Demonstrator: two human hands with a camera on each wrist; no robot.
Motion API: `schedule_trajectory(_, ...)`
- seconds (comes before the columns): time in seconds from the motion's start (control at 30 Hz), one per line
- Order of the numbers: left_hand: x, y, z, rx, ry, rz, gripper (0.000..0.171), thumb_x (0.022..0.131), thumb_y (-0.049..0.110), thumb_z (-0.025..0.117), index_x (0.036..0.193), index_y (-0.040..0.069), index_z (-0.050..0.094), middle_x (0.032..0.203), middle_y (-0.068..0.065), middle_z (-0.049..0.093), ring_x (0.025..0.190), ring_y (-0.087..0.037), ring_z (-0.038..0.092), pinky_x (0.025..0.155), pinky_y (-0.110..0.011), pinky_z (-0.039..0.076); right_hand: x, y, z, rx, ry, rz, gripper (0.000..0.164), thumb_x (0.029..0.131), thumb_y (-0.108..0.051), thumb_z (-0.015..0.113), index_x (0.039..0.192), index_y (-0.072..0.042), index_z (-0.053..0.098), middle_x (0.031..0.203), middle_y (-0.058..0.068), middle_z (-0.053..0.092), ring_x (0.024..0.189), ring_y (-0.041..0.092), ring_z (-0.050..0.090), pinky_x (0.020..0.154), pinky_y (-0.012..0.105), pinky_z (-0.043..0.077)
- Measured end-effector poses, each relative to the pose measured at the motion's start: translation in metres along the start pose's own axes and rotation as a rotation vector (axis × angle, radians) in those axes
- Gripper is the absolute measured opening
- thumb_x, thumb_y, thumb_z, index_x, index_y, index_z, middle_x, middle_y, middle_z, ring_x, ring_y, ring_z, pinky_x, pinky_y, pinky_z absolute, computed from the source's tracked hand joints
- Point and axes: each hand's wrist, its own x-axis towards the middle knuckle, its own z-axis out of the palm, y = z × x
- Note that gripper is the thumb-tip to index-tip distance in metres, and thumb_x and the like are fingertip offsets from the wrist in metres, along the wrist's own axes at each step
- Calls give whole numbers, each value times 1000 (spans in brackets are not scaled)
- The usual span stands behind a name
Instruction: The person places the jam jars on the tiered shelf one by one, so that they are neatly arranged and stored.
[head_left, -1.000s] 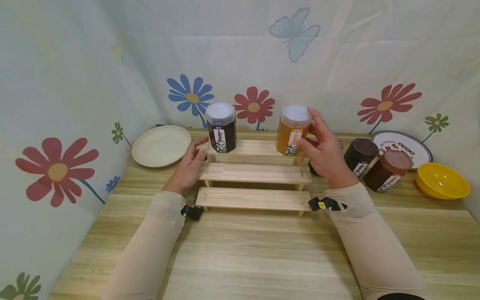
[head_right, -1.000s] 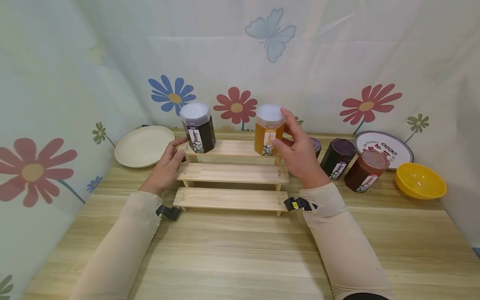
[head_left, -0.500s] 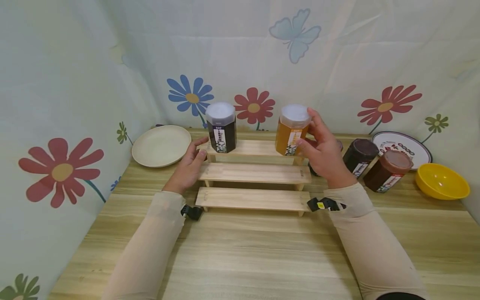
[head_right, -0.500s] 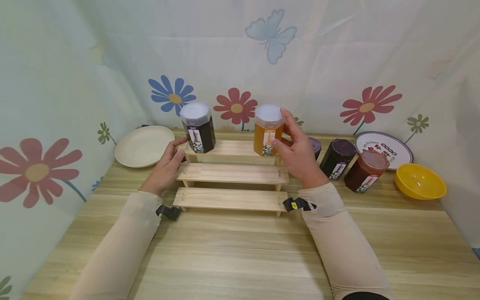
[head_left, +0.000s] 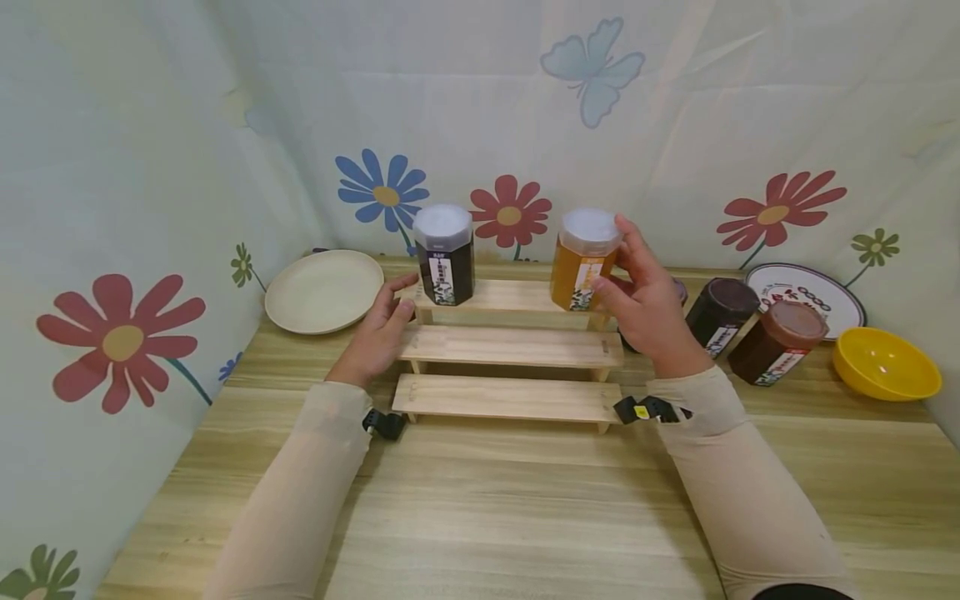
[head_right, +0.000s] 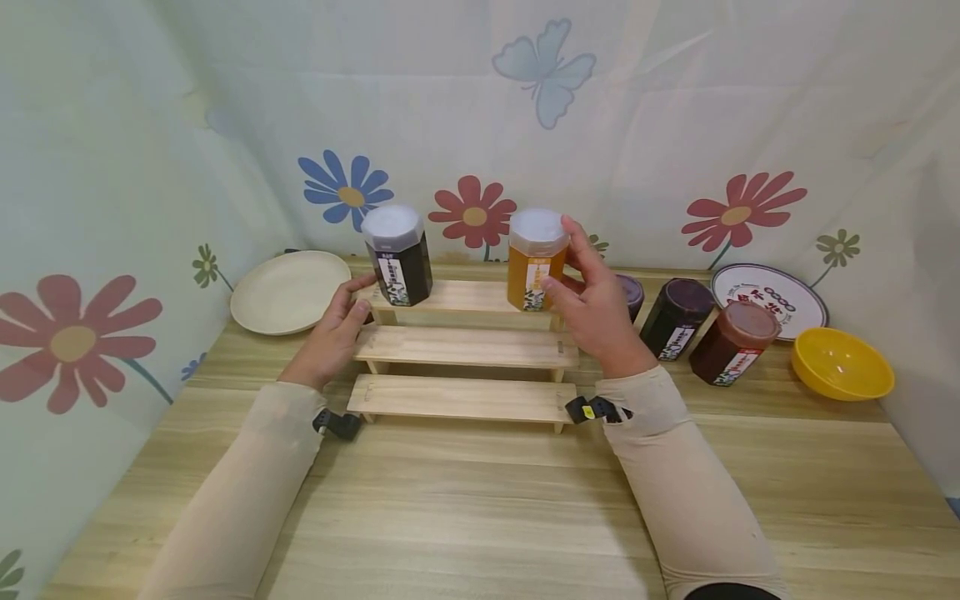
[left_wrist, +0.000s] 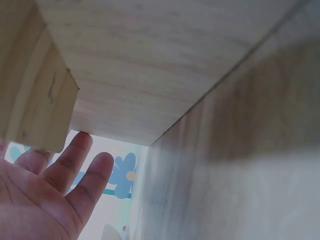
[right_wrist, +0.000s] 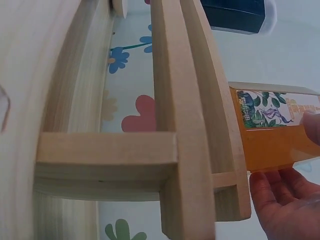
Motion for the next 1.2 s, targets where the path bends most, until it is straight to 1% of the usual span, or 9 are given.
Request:
schedule_trajectory(0.17, 1, -2, 0, 3, -3, 4, 47, 117, 27, 36, 162, 17, 31, 173, -6, 26, 154, -37, 36, 127, -56, 27, -2, -7, -9, -12, 29, 44, 77, 105, -4, 62, 168, -30, 26, 164, 11, 44, 145, 24, 46, 123, 51, 38)
schedule_trajectory(0.27, 2, -2, 0, 2, 0, -1, 47, 117, 28, 37, 162, 18, 32, 173, -4, 27, 154, -35, 36, 127, -54, 27, -4, -13, -18, -77, 72, 73, 71, 104, -9, 66, 165, -29, 36, 166, 7, 43, 148, 25, 44, 123, 53, 38)
schedule_trajectory(0.43, 2, -2, 1, 1, 2, -7, 46, 116, 29, 37, 161, 18, 32, 172, -3, 29, 152, -34, 39, 127, -53, 30, -7, -22, -38, -263, 94, 139, 64, 104, -18, 69, 163, -22, 43, 167, 7, 41, 153, 29, 40, 121, 55, 38)
schedule_trajectory(0.57, 2, -2, 1, -2, 1, -6, 46, 116, 28, 37, 161, 18, 32, 172, -3, 28, 152, -35, 39, 127, -53, 30, -7, -23, -56, -388, 39, 229, 68, 104, -26, 69, 165, -20, 39, 169, 12, 38, 156, 33, 34, 122, 60, 35)
schedule_trajectory(0.7, 2, -2, 0, 3, 3, -11, 46, 116, 29, 37, 161, 19, 32, 172, -3, 27, 152, -36, 39, 127, -53, 29, -6, -18, -69, -509, -68, 319, 72, 104, -29, 70, 166, -15, 36, 169, 19, 35, 156, 40, 31, 121, 66, 32)
schedule_trajectory(0.83, 0, -1, -1, 11, 4, -18, 46, 116, 29, 37, 161, 19, 32, 173, -2, 27, 152, -38, 39, 127, -54, 28, -4, -10, -75, -597, -163, 375, 73, 104, -31, 69, 166, -13, 34, 168, 22, 34, 156, 45, 28, 120, 70, 29)
schedule_trajectory(0.9, 0, 1, 0, 16, 4, -27, 46, 116, 30, 37, 161, 20, 32, 173, -1, 27, 152, -37, 39, 127, -54, 28, -3, -5, -76, -611, -194, 391, 73, 105, -31, 68, 166, -12, 33, 169, 24, 33, 156, 46, 27, 119, 71, 29)
schedule_trajectory(1.0, 0, 2, 0, 22, 1, -33, 47, 116, 31, 37, 162, 21, 31, 173, -1, 27, 153, -37, 39, 128, -54, 27, -3, -1, -75, -618, -224, 406, 73, 105, -30, 67, 166, -12, 33, 167, 26, 34, 152, 48, 33, 116, 70, 34)
schedule_trajectory(1.2, 0, 1, 0, 21, 5, -34, 47, 116, 31, 37, 162, 21, 32, 172, 0, 28, 152, -36, 40, 128, -53, 28, -4, 3, -73, -620, -237, 443, 73, 105, -29, 66, 167, -15, 31, 160, 30, 41, 140, 48, 47, 108, 66, 44)
